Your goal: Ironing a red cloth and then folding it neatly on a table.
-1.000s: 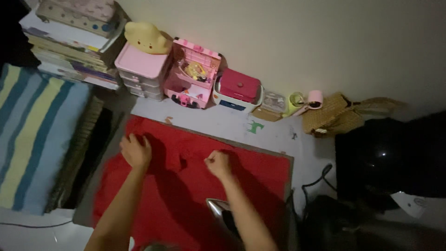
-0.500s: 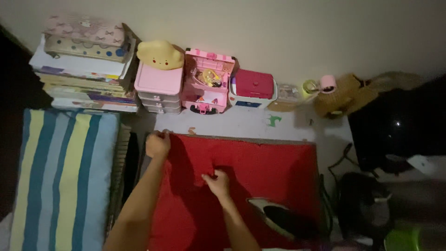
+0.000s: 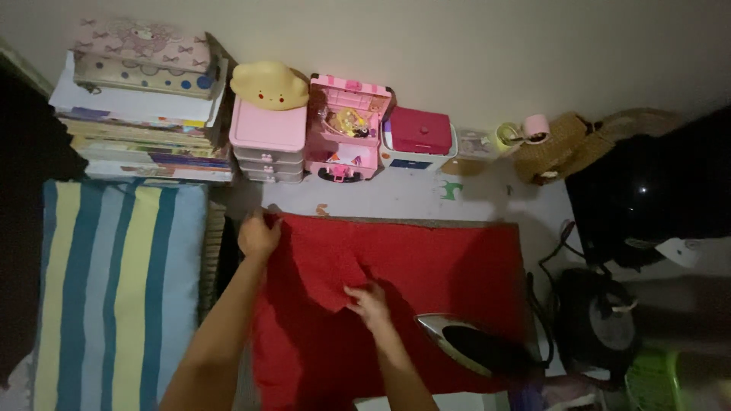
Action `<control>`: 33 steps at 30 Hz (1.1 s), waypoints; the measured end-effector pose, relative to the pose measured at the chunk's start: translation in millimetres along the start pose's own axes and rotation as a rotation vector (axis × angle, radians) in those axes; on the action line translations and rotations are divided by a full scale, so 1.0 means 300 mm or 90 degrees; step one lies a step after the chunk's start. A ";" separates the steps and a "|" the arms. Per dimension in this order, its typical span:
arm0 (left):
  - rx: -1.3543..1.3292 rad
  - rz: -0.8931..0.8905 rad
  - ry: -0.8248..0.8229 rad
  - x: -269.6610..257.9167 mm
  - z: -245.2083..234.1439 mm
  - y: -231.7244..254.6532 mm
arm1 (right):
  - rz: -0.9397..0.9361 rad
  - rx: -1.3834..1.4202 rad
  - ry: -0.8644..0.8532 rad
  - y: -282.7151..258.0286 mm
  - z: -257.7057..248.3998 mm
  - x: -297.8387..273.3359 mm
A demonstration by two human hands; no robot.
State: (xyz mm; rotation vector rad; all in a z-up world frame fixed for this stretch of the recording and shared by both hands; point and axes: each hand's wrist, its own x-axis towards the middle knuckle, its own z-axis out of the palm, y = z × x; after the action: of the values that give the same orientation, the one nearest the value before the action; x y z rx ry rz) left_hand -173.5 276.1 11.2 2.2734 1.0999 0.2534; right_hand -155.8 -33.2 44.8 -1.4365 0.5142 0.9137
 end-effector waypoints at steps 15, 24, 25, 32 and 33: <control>0.006 0.012 -0.047 0.056 -0.089 0.018 | -0.590 -0.993 -0.382 0.361 0.251 -0.035; 0.113 0.068 0.049 -0.018 -0.070 0.041 | -0.699 -1.017 -0.344 0.372 0.223 -0.050; 0.113 0.065 0.052 -0.061 -0.084 0.045 | -0.701 -1.018 -0.347 0.360 0.208 -0.049; 0.166 -0.051 -0.041 -0.332 -0.137 -0.023 | -0.938 -0.850 -0.086 0.195 0.185 -0.074; 0.175 -0.088 -0.093 -0.359 -0.152 -0.027 | -0.910 -0.873 -0.074 0.185 0.191 -0.063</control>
State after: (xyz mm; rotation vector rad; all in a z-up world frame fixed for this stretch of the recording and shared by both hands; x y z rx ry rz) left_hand -266.3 217.1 52.0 2.3938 1.2718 -0.1250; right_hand -222.8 12.3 32.1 -2.2618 -1.4213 -0.0038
